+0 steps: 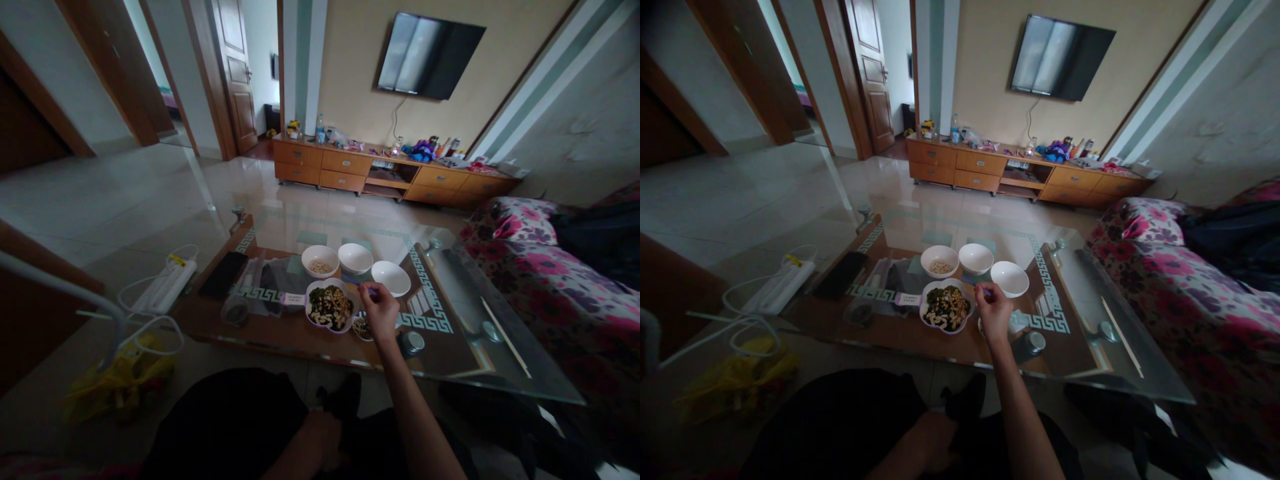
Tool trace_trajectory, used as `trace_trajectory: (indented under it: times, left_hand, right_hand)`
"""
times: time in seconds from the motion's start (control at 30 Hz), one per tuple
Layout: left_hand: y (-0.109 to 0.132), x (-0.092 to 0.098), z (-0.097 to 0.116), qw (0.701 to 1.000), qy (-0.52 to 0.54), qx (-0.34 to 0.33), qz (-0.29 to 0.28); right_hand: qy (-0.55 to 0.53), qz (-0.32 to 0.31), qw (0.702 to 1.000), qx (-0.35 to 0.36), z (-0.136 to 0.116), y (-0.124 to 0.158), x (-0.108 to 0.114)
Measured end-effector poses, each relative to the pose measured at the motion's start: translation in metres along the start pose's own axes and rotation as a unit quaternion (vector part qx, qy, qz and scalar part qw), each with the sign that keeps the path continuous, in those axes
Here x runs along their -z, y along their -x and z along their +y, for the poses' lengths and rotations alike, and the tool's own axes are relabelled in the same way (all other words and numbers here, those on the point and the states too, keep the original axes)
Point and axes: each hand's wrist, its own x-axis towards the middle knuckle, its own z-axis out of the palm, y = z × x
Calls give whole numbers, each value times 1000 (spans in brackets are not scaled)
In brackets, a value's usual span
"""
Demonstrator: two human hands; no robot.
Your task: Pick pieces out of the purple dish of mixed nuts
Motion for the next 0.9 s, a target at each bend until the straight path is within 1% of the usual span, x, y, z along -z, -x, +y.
trace_trajectory:
  times: [0.1,0.2,0.33,0.4,0.5,0.63,0.7,0.73,0.77,0.8,0.83,0.9]
  left_hand:
    - [7,7,2,1000,-15,12,-15]
    - [11,13,5,999,-26,22,-23]
    - [10,15,5,998,-30,33,-32]
    - [8,14,2,998,-34,26,-34]
    - [7,12,-1,999,-38,13,-34]
    - [9,15,1,998,-37,23,-40]
    - [12,17,3,998,-34,23,-42]
    - [13,18,5,998,-32,22,-41]
    - [14,19,6,999,-30,19,-38]
    - [15,19,7,999,-28,18,-34]
    - [15,19,7,999,-28,18,-32]
    - [13,17,6,999,-31,23,-28]
  right_hand:
    - [-69,-7,997,-23,2,4,3]
    - [-108,5,993,-38,3,1,1]
    - [-153,-2,985,-75,5,-4,-1]
    - [-161,-12,983,-92,8,-6,-2]
    - [-183,-14,980,-82,13,-6,-5]
    - [-202,-9,978,-54,11,-6,-4]
    - [-172,-35,984,-38,2,-7,3]
    - [-140,-60,988,-18,-4,-9,10]
    - [-88,-101,991,11,-11,-11,17]
    - [-29,-150,987,51,-18,-13,25]
    - [27,-188,977,98,-25,-15,32]
    - [120,-233,949,177,-37,-17,42]
